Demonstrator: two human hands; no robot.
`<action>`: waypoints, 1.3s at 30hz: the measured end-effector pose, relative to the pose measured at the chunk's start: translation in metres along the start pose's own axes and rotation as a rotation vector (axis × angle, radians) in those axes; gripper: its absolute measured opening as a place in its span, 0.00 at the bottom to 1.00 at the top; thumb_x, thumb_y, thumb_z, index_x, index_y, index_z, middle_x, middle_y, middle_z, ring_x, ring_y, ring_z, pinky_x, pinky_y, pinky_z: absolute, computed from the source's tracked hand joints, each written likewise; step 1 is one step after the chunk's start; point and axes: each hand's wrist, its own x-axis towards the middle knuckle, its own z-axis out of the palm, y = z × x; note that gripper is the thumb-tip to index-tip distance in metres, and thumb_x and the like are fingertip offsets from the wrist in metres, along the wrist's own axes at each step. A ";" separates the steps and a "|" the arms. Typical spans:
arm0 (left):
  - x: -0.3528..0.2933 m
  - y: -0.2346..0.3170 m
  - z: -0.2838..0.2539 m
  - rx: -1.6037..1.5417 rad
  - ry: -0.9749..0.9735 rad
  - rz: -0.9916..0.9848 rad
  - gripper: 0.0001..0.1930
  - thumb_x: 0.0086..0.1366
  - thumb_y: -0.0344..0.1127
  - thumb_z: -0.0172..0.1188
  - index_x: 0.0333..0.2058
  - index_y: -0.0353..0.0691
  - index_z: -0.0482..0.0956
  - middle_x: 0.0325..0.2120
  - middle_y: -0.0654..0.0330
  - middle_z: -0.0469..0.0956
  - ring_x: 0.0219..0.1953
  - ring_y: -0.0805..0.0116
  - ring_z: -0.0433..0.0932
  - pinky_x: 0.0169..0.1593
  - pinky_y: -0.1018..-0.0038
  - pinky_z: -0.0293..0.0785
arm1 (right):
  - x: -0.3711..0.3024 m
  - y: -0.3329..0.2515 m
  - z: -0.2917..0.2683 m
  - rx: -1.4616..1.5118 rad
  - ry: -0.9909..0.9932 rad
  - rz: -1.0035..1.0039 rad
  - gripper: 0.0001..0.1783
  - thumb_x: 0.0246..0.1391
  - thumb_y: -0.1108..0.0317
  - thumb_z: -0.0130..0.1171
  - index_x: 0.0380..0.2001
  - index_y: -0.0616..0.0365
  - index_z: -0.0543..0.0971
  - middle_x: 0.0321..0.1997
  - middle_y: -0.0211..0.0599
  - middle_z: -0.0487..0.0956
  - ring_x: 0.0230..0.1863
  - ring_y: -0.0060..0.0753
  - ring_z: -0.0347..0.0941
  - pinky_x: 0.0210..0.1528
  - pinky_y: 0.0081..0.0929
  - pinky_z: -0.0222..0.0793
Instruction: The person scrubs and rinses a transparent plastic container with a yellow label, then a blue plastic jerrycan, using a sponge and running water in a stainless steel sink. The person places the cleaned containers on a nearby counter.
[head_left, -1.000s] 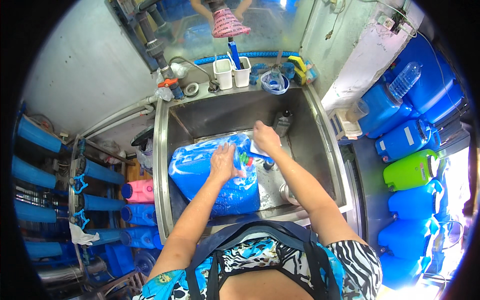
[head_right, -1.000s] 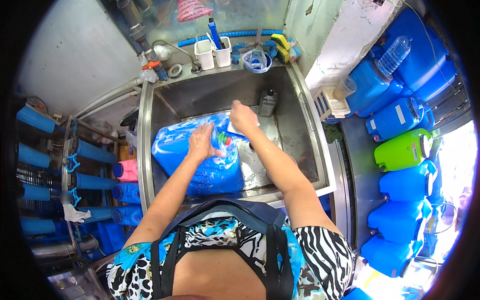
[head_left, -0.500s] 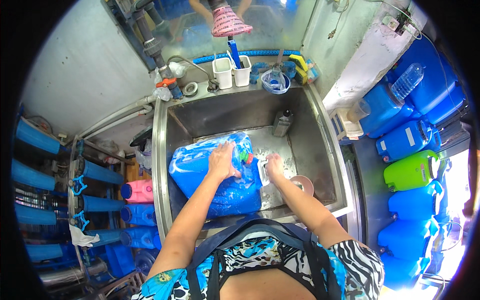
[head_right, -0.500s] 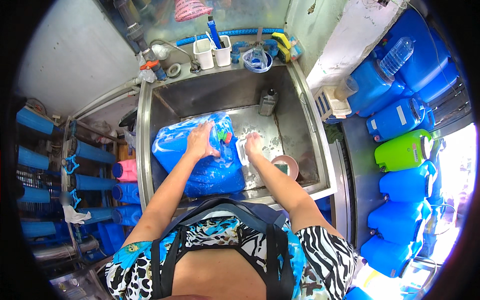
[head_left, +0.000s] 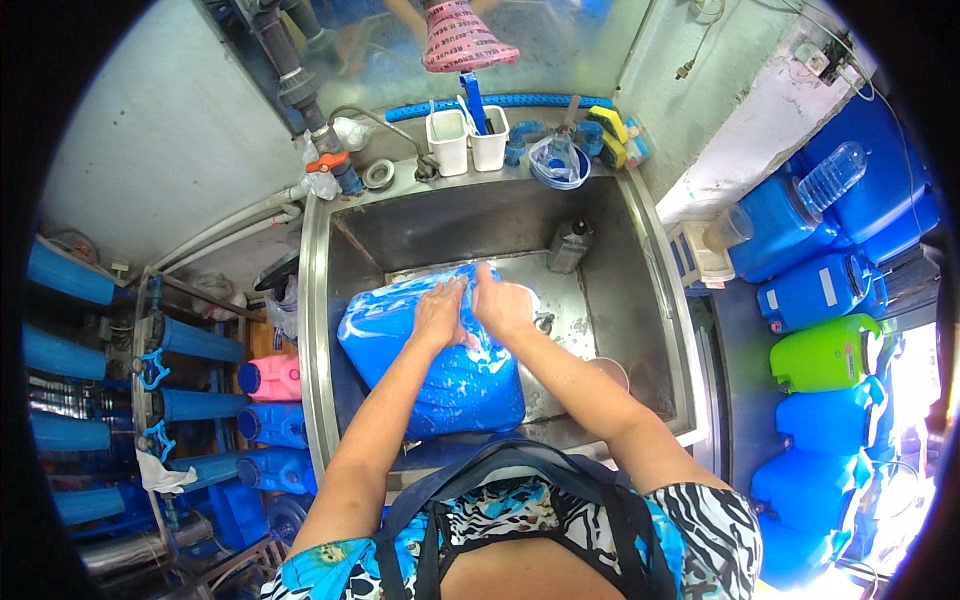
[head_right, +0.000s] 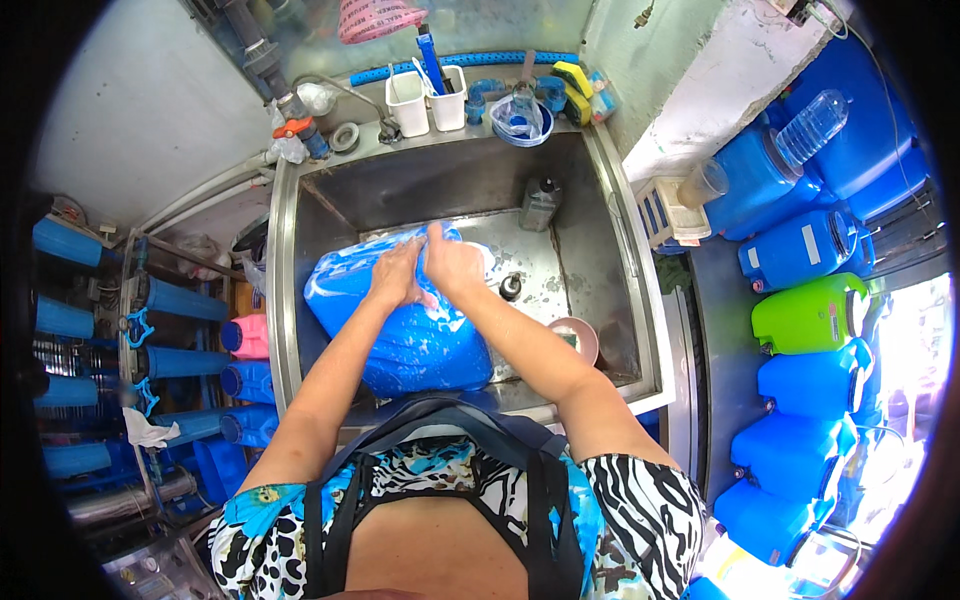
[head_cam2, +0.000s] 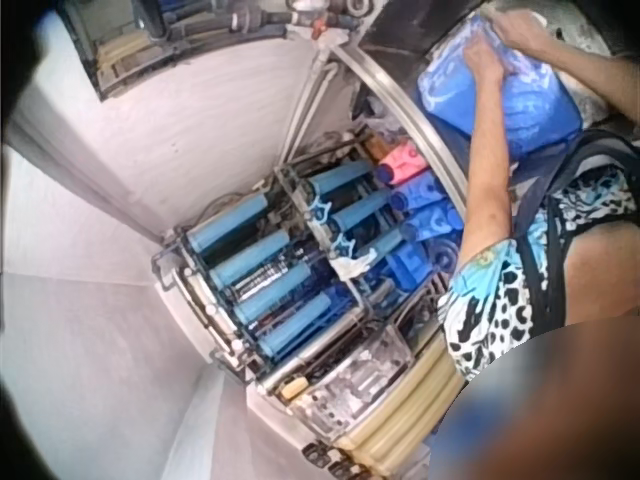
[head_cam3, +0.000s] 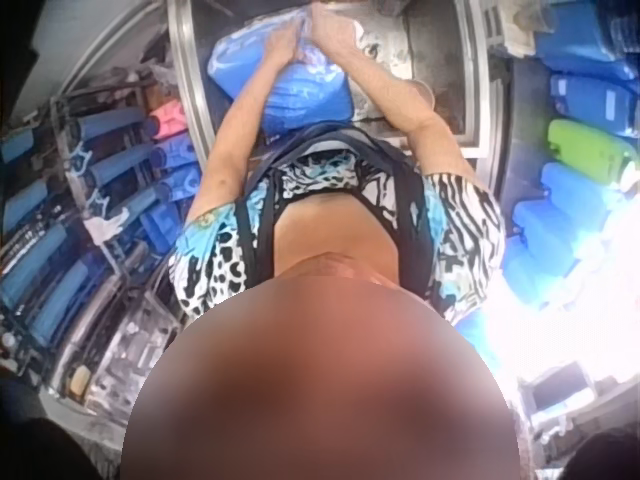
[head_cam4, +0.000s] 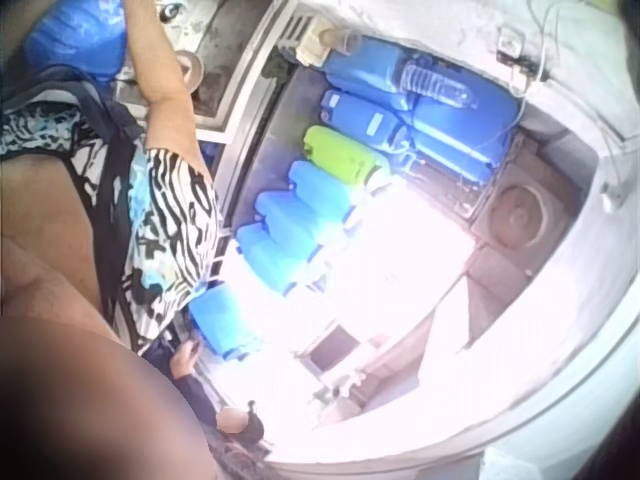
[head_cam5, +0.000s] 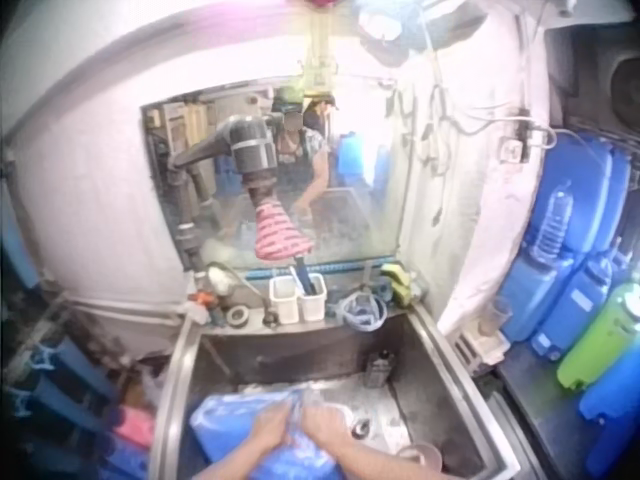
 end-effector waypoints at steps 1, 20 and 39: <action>0.006 -0.003 0.001 -0.007 -0.006 0.005 0.60 0.21 0.46 0.81 0.60 0.41 0.63 0.59 0.48 0.65 0.62 0.48 0.63 0.62 0.61 0.62 | -0.011 0.002 0.010 -0.024 0.097 -0.142 0.07 0.52 0.64 0.51 0.30 0.55 0.69 0.19 0.44 0.77 0.21 0.47 0.76 0.25 0.44 0.71; 0.092 -0.062 0.050 0.060 -0.237 -0.114 0.58 0.28 0.60 0.77 0.59 0.39 0.63 0.55 0.46 0.69 0.60 0.51 0.65 0.62 0.56 0.59 | 0.034 0.114 0.111 0.266 -0.071 0.251 0.09 0.58 0.64 0.45 0.39 0.54 0.69 0.28 0.56 0.77 0.32 0.64 0.74 0.37 0.53 0.68; 0.121 -0.143 -0.142 0.269 0.562 -0.553 0.31 0.46 0.45 0.71 0.52 0.56 0.75 0.67 0.43 0.41 0.68 0.42 0.43 0.63 0.47 0.53 | -0.058 0.287 0.127 0.108 -0.313 0.646 0.22 0.43 0.56 0.60 0.39 0.59 0.80 0.38 0.51 0.80 0.41 0.51 0.77 0.47 0.37 0.71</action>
